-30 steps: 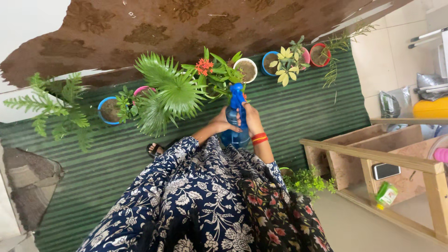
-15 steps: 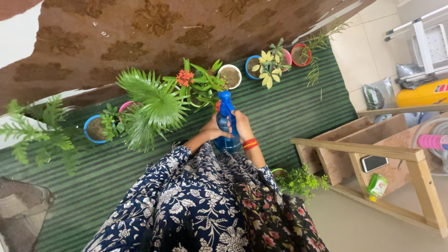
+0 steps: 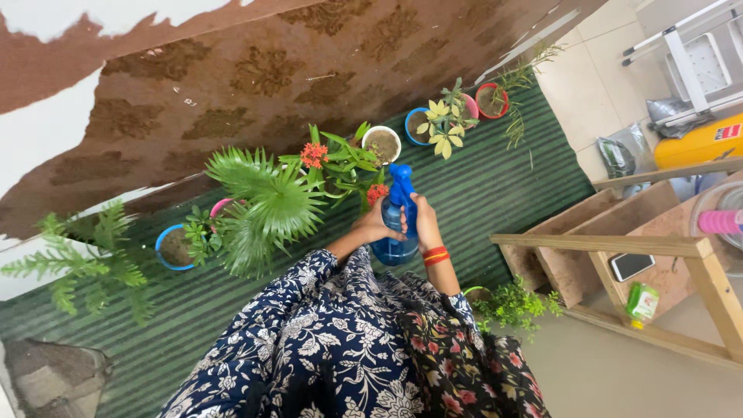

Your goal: The person uses a blue spray bottle to water a variety of potted plants arranged on a green mat. They systematically move from one plant to the next, spraying water onto the leaves and soil of each pot.

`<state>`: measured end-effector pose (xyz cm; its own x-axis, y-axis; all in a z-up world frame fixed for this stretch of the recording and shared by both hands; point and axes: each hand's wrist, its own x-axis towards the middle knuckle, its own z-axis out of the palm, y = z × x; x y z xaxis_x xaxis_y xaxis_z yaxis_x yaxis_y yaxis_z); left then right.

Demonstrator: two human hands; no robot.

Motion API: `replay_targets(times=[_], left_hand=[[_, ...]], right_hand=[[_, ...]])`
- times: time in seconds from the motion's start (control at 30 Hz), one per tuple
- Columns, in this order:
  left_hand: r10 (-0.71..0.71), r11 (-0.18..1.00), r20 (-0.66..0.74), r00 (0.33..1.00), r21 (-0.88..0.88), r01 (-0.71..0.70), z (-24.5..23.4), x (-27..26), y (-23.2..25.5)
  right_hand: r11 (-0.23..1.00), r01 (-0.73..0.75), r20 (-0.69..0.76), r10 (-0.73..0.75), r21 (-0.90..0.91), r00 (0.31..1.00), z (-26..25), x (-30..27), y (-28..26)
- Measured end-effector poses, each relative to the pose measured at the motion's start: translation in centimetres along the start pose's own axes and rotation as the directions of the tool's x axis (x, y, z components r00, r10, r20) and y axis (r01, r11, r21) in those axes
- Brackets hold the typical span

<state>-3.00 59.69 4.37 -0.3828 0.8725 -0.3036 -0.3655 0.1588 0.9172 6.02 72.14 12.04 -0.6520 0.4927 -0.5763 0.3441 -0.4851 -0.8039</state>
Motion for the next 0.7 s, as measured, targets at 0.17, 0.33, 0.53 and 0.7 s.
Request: replay_targets(times=[0.17, 0.33, 0.53, 0.7], left_hand=[[-0.031, 0.955, -0.130, 0.991, 0.288, 0.067, -1.5, -0.5, 1.9], [-0.093, 0.882, -0.258, 0.962, 0.427, 0.200, -1.9, 1.0, 1.2], [0.122, 0.985, -0.329, 0.937, 0.155, -0.074, 2.1, 7.2, -4.3], [0.129, 0.990, -0.512, 0.849, 0.113, -0.082, 7.5, 14.0, -5.3]], right_hand=[[1.000, 0.012, 0.013, -0.012, 0.004, 1.000, 1.5, 0.2, -1.1], [0.997, -0.073, 0.085, 0.071, 0.019, 0.994, 0.6, 2.7, -2.7], [0.985, -0.150, 0.216, 0.166, -0.090, 0.962, -4.0, 7.5, -6.2], [0.953, -0.091, 0.313, 0.185, -0.290, 0.932, -9.5, 12.2, -9.9]])
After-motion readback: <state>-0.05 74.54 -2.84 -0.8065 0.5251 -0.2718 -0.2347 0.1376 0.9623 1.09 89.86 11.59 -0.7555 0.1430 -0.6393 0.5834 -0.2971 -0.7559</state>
